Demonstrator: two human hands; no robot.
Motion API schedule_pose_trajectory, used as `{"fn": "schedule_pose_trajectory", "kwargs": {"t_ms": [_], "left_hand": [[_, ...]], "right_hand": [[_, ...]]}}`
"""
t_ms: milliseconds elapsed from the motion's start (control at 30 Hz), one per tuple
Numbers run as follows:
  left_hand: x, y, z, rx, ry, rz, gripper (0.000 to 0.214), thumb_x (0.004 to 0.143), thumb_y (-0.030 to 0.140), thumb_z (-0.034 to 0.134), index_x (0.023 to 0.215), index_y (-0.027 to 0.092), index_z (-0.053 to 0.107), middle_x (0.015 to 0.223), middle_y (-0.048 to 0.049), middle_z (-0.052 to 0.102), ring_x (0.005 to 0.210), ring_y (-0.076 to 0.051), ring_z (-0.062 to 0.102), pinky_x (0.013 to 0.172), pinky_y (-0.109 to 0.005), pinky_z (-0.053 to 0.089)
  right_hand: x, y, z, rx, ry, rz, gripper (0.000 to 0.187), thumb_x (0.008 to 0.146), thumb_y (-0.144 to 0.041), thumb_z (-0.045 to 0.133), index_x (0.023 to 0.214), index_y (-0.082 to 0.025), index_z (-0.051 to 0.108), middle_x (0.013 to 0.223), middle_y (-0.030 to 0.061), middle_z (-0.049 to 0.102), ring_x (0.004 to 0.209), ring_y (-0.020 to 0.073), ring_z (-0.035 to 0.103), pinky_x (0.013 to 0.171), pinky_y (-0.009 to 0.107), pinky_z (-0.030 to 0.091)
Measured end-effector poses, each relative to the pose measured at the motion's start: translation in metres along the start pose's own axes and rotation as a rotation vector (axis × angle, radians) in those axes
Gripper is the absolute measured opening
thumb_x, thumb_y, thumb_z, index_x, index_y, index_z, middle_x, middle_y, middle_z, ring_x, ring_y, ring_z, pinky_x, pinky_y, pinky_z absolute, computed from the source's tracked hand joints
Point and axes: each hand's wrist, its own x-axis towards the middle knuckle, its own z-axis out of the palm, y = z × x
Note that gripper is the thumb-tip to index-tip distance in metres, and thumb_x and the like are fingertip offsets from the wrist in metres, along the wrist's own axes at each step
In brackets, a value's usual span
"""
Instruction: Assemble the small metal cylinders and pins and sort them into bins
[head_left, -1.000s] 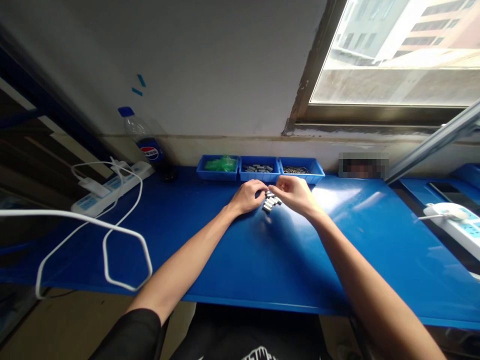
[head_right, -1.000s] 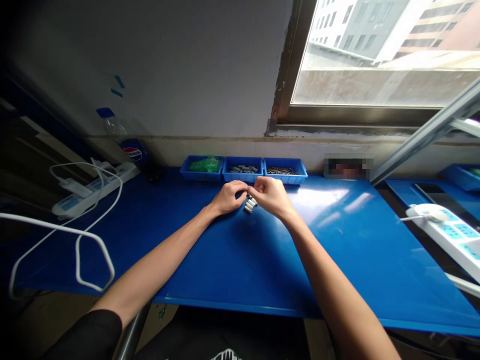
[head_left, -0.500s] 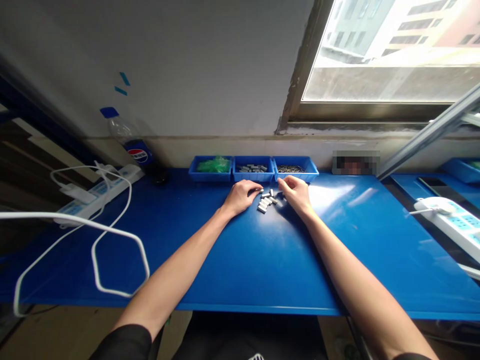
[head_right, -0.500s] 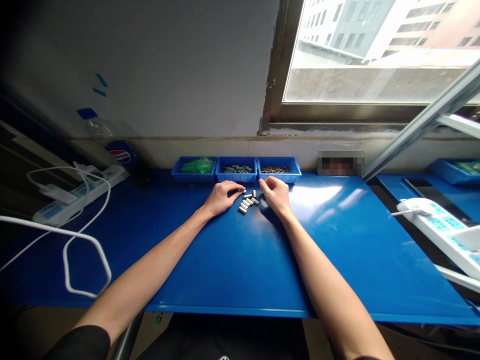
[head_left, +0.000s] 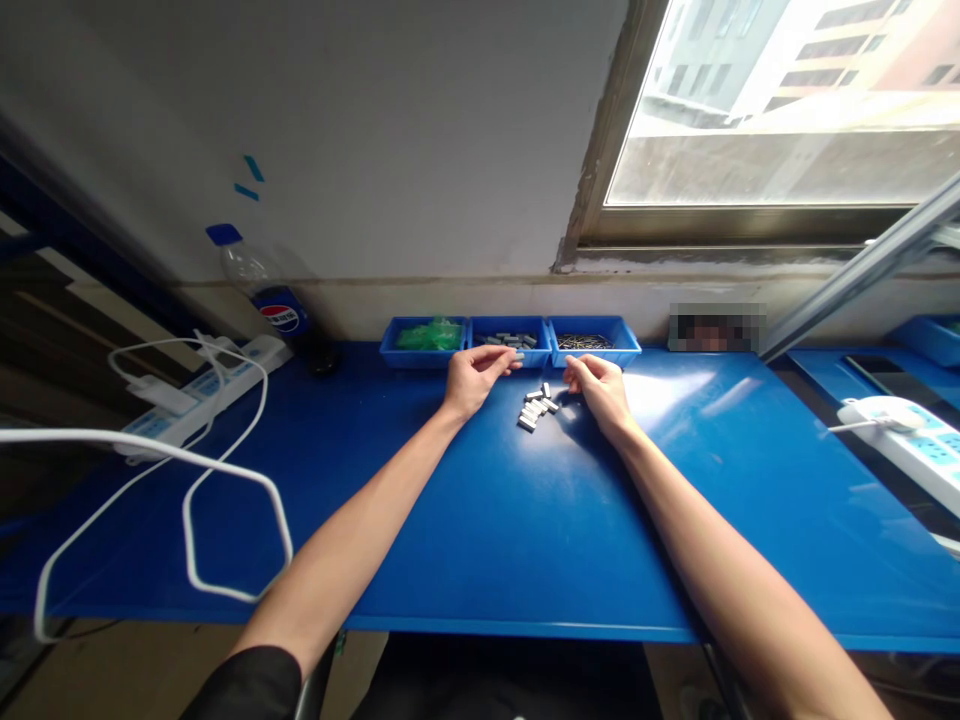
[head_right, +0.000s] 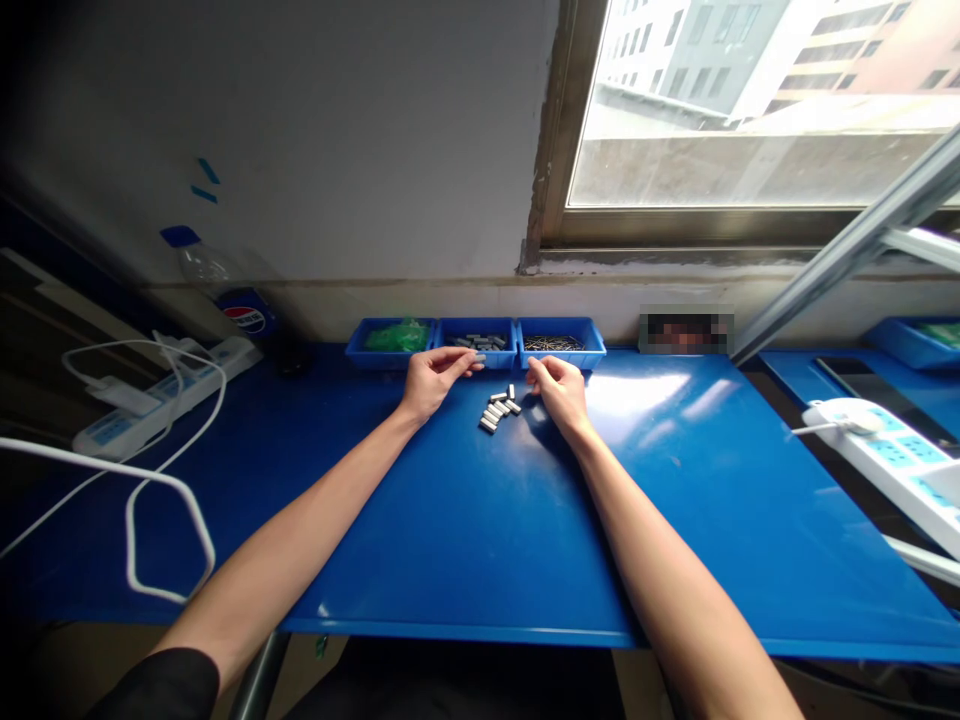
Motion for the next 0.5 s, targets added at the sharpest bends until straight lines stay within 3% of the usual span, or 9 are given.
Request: {"fn": "schedule_pose_trajectory", "kwargs": {"t_ms": [100,233,367,500], "left_hand": [[0.005,-0.002,0.003,-0.044,0.087,0.033,0.048,0.084,0.047,0.078,0.118,0.013,0.073,0.116,-0.0145,0.077,0.106,-0.028,0.076,0.099,-0.042,0.062],[0.002,-0.003,0.003,0.028,0.063,0.059,0.052,0.090,0.039,0.073,0.135,0.013,0.065,0.137,-0.0157,0.067,0.122,-0.028,0.068,0.109,-0.041,0.057],[-0.006,-0.001,0.003,0.209,-0.001,0.169,0.030,0.095,0.033,0.065,0.117,0.014,0.074,0.121,-0.0122,0.076,0.109,-0.024,0.075,0.098,-0.037,0.062],[-0.013,0.000,0.003,0.409,-0.240,0.311,0.022,0.091,0.018,0.063,0.107,0.018,0.079,0.108,-0.0069,0.080,0.098,-0.021,0.077,0.093,-0.036,0.062]], "right_hand": [[0.002,0.002,-0.001,0.117,-0.017,0.061,0.040,0.089,-0.060,0.060,0.074,-0.023,0.064,0.076,0.0062,0.070,0.064,0.0206,0.064,0.067,0.035,0.055],[0.004,0.004,-0.001,0.209,-0.075,0.165,0.042,0.089,-0.063,0.057,0.083,-0.022,0.067,0.088,0.0118,0.075,0.078,0.0263,0.072,0.076,0.041,0.060],[0.004,0.004,0.000,0.252,-0.083,0.197,0.039,0.087,-0.059,0.063,0.083,-0.022,0.071,0.091,0.0132,0.076,0.082,0.0287,0.073,0.082,0.043,0.061],[0.005,0.004,-0.001,0.268,-0.092,0.218,0.037,0.088,-0.058,0.062,0.081,-0.023,0.071,0.091,0.0135,0.076,0.083,0.0298,0.073,0.083,0.045,0.061]]}}
